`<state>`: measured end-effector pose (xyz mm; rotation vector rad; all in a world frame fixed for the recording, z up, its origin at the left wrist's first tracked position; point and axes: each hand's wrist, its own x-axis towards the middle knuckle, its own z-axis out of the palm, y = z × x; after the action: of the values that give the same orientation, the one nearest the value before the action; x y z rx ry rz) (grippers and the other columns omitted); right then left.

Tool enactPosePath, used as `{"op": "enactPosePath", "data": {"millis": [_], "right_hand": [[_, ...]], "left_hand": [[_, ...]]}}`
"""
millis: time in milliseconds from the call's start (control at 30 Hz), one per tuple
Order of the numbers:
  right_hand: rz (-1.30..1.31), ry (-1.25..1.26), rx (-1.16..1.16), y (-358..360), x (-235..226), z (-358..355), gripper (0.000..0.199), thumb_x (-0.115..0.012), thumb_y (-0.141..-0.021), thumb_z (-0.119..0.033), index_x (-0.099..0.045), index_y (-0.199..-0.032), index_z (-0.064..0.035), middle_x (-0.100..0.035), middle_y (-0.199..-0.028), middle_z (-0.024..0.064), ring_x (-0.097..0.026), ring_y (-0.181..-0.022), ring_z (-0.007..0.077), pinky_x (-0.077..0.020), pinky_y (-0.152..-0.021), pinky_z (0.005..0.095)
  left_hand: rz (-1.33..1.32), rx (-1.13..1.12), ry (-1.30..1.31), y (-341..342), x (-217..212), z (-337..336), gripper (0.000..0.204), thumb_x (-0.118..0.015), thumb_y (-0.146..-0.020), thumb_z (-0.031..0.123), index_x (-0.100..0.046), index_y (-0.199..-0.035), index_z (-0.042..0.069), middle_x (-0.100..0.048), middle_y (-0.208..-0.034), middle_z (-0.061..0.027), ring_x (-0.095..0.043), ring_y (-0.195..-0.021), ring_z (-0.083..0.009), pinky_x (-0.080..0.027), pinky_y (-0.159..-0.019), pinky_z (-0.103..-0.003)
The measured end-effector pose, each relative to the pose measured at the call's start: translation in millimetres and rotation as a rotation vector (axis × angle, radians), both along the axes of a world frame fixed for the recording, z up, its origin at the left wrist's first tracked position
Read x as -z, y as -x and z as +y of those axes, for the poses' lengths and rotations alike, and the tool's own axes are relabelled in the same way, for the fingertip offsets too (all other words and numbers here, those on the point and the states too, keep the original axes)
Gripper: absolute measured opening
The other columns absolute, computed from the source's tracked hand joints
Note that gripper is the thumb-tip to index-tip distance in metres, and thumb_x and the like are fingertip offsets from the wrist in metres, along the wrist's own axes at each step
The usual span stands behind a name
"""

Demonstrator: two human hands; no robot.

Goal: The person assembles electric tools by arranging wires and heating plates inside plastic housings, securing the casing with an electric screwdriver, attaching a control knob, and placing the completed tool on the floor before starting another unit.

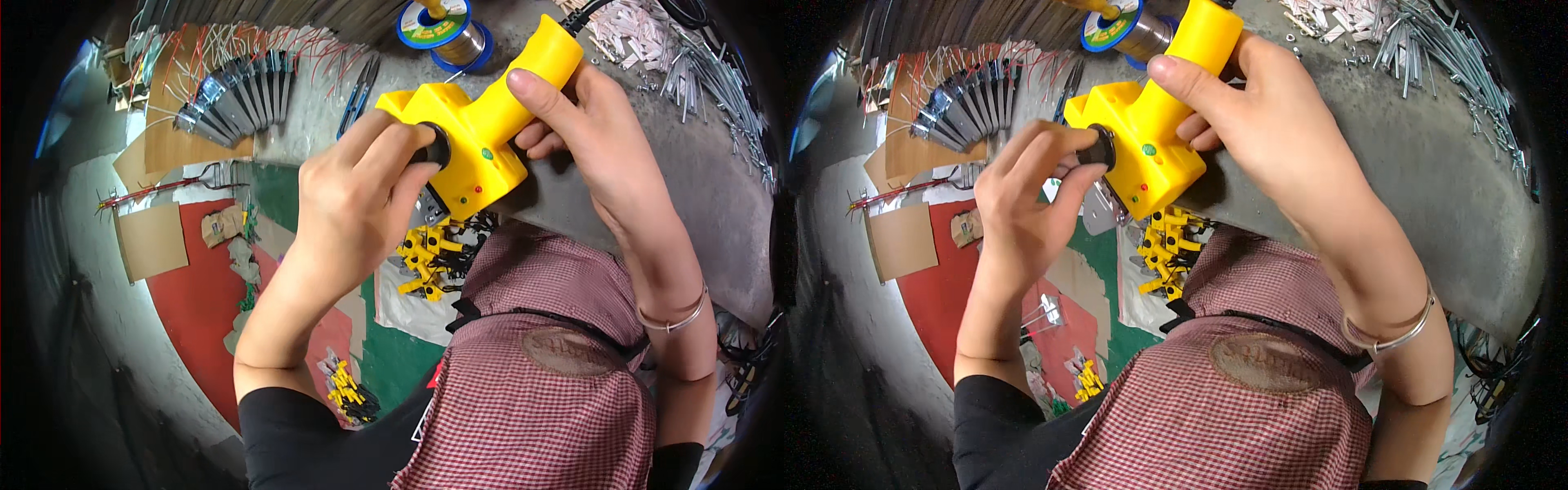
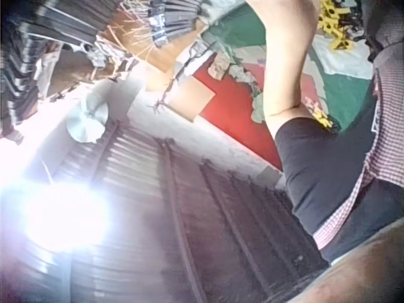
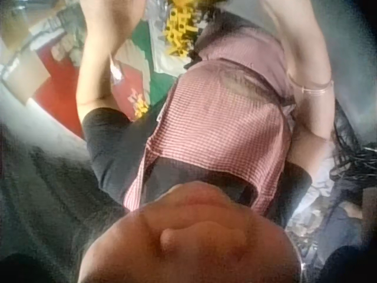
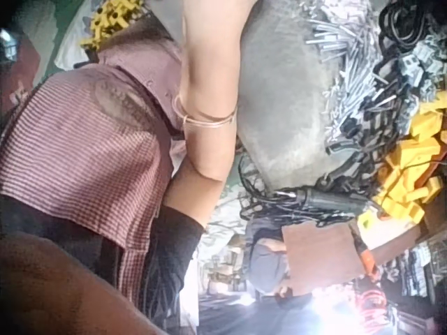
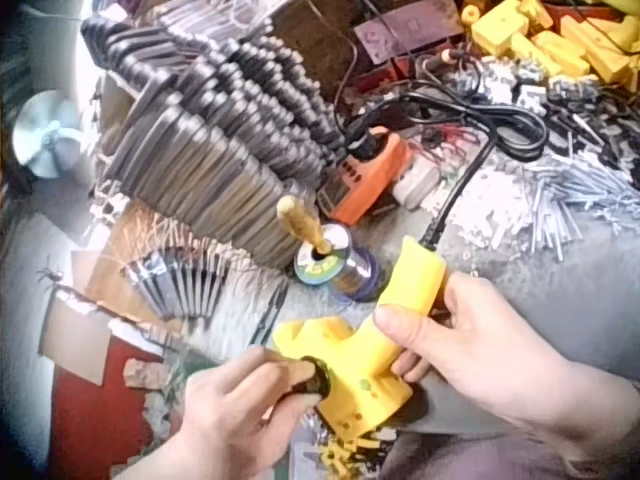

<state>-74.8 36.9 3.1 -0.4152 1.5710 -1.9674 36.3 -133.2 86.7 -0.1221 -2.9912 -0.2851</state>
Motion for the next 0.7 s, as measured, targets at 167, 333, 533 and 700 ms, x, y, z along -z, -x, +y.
{"op": "enactPosePath", "data": {"millis": [167,333,533,700], "right_hand": [[0.021,0.016,-0.007,4.6,1.6,0.6,0.049,-0.071,-0.087,-0.04,-0.059,-0.101,0.0064,-0.067,-0.086,0.0126,-0.065,-0.072,0.0157,-0.0538,-0.066,0.0261],[0.016,0.008,0.0,1.4,6.3,-2.5,0.049,-0.071,-0.087,-0.04,-0.06,-0.101,0.0055,-0.066,-0.086,0.0102,-0.064,-0.073,0.0137,-0.0532,-0.065,0.0251],[-0.043,0.019,-0.047,1.5,5.5,-0.2,0.041,-0.067,-0.091,-0.037,-0.058,-0.107,-0.001,-0.064,-0.089,0.003,-0.06,-0.07,0.0058,-0.0507,-0.063,0.0186],[-0.067,0.01,-0.05,9.3,5.5,-1.5,0.04,-0.066,-0.092,-0.036,-0.057,-0.108,-0.0012,-0.063,-0.089,0.0033,-0.06,-0.07,0.0057,-0.0514,-0.058,0.0175]], "left_hand": [[-0.126,-0.087,-0.011,11.2,-4.2,-3.0,0.02,-0.073,-0.081,0.014,-0.064,-0.087,-0.003,-0.06,-0.068,-0.0098,-0.059,-0.055,-0.015,-0.048,-0.053,-0.026],[-0.525,-0.557,-0.593,17.4,-1.5,-9.7,0.055,-0.059,-0.094,0.047,-0.063,-0.072,-0.003,-0.056,-0.054,-0.0086,-0.052,-0.045,-0.0099,-0.037,-0.039,-0.024],[-0.436,-0.453,-0.489,16.4,-0.1,-12.8,0.043,-0.068,-0.09,0.039,-0.061,-0.074,-0.001,-0.055,-0.056,-0.0042,-0.05,-0.046,-0.0087,-0.039,-0.042,-0.026],[-0.138,-0.085,-0.04,16.6,-0.8,-10.8,0.029,-0.078,-0.076,0.018,-0.057,-0.08,-0.001,-0.056,-0.065,-0.0089,-0.055,-0.056,-0.0153,-0.044,-0.054,-0.03]]}}
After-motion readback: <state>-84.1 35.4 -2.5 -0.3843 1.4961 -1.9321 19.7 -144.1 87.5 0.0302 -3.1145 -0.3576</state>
